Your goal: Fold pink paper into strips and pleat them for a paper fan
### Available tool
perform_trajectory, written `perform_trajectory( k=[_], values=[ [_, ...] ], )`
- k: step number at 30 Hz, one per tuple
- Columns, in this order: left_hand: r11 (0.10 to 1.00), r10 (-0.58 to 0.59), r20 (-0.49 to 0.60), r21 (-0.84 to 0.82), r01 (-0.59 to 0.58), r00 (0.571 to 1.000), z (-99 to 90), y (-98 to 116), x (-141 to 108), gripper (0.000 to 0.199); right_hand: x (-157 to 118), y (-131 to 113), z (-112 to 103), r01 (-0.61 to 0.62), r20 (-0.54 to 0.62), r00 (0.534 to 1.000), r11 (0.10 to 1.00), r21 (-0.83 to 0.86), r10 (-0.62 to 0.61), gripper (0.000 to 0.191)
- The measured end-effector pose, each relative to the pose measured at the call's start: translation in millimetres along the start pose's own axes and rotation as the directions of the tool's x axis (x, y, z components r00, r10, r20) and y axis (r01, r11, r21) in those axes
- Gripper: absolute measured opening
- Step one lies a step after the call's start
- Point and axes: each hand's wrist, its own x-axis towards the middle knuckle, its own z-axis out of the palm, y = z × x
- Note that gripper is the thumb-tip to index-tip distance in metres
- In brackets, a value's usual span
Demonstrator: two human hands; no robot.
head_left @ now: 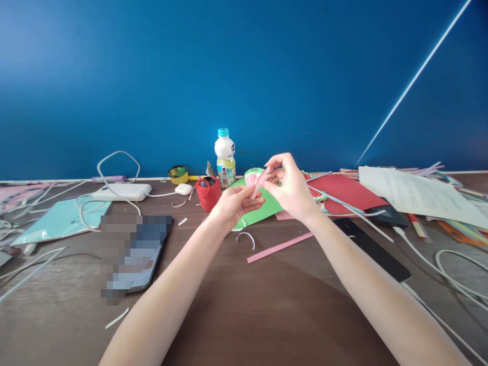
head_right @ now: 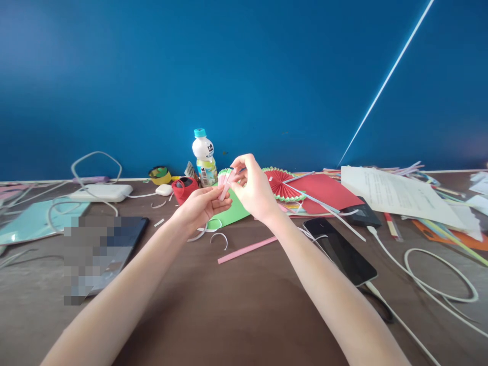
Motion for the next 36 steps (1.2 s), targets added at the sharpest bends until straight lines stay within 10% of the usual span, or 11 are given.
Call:
perform_trajectory(
  k=[36],
  values=[
    [0.998,0.022,0.206,-0.064,-0.009,0.978,3.7,-3,-6,0.014,2,9,-6,-0.044,-0.057,0.997,0.999,0.020,0.045,0.019]
  ],
)
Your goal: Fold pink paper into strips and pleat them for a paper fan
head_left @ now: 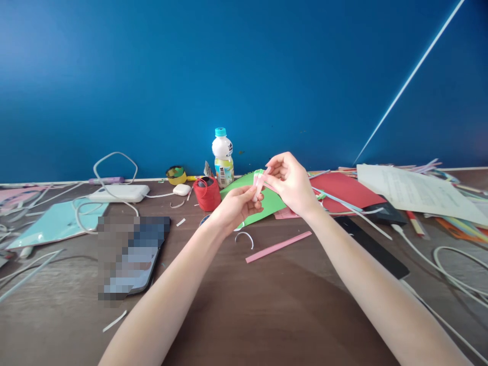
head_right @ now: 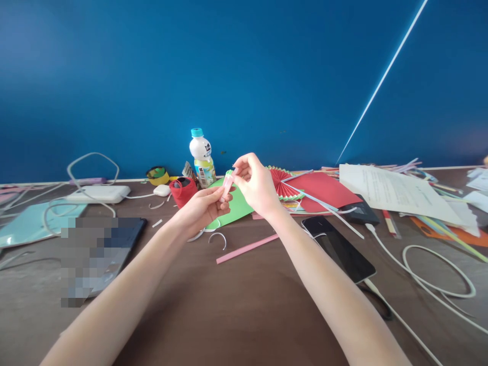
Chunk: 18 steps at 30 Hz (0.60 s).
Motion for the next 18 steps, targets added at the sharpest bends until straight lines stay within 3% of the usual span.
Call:
perform_trajectory(
  k=[10,18],
  values=[
    [0.981,0.109,-0.115,0.171,-0.089,0.987,8.6,-9,2,0.018,-2,1,6,0.029,-0.011,0.999,0.998,-0.063,-0.030,0.017],
    [0.881,0.245,-0.198,0.453,-0.133,0.949,5.6,-17,7,0.020,-2,-1,4,0.003,-0.049,0.999,0.994,-0.110,-0.009,0.018]
  ],
)
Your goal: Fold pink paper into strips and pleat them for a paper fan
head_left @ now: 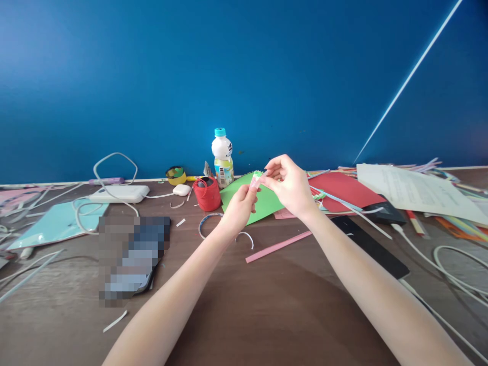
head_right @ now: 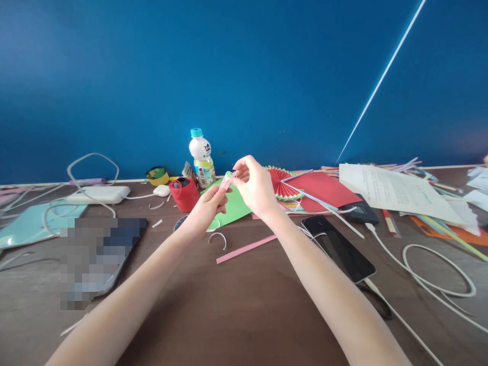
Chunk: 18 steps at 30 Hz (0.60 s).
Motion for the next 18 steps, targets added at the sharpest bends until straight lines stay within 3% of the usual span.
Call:
perform_trajectory(
  k=[10,18],
  values=[
    [0.998,0.004,0.012,0.067,-0.005,1.000,-1.9,-4.0,2.0,0.018,4.6,-1.5,-7.0,-0.060,0.064,0.997,0.992,0.111,0.053,0.011],
    [0.986,0.082,-0.005,0.146,-0.080,0.997,-6.7,-4.1,2.0,0.032,3.5,-4.5,-7.9,-0.084,0.104,0.992,0.988,0.129,0.070,0.005]
  ],
)
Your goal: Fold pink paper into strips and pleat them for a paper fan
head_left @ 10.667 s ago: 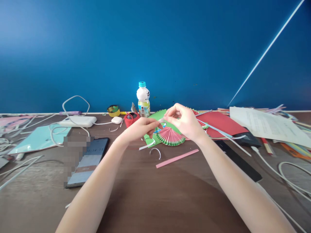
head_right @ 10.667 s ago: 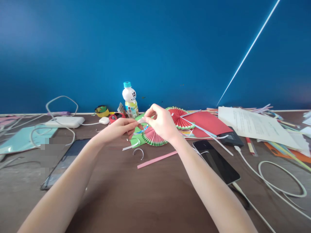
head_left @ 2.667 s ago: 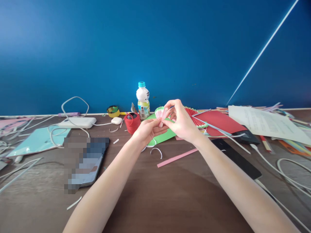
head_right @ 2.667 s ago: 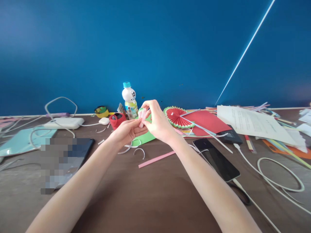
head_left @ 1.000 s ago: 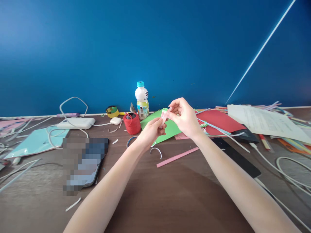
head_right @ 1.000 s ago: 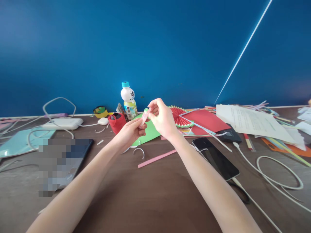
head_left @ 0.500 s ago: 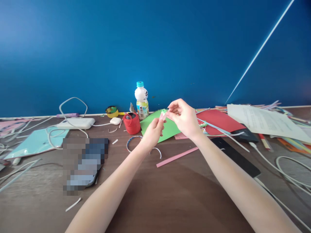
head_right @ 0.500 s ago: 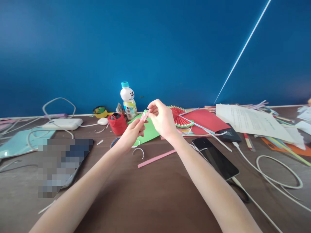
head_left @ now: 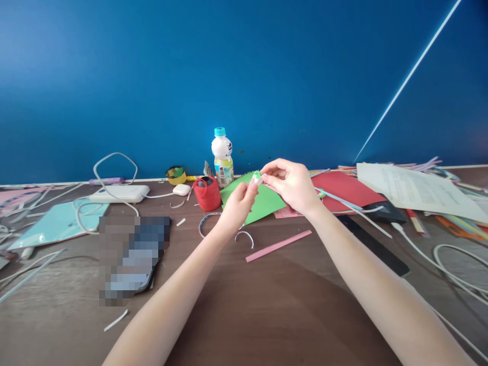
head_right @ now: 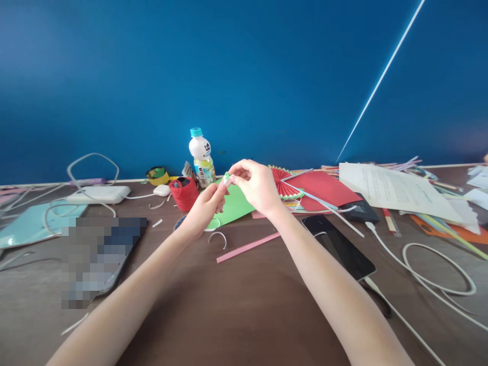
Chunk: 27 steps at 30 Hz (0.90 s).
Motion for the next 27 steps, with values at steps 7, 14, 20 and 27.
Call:
perform_trajectory(
  k=[7,14,20,27],
  values=[
    [0.999,-0.001,0.183,0.039,-0.006,0.983,-10.0,9,-3,0.036,0,-3,-6,-0.014,0.065,0.998,1.000,-0.004,0.014,0.005],
    [0.998,-0.055,0.095,-0.023,0.057,0.994,-7.8,11,-3,0.029,-2,-5,-2,0.047,0.092,0.995,0.995,-0.088,-0.038,0.005],
    [0.995,0.026,0.046,0.093,-0.030,0.999,-9.9,8,-1,0.032,-3,-8,-1,0.062,0.114,0.992,0.996,-0.065,-0.054,0.005],
    [0.968,0.106,-0.057,0.236,-0.090,0.993,-8.8,3,1,0.029,-2,-7,-2,0.233,0.131,0.970,0.937,-0.261,-0.205,0.009]
  ],
)
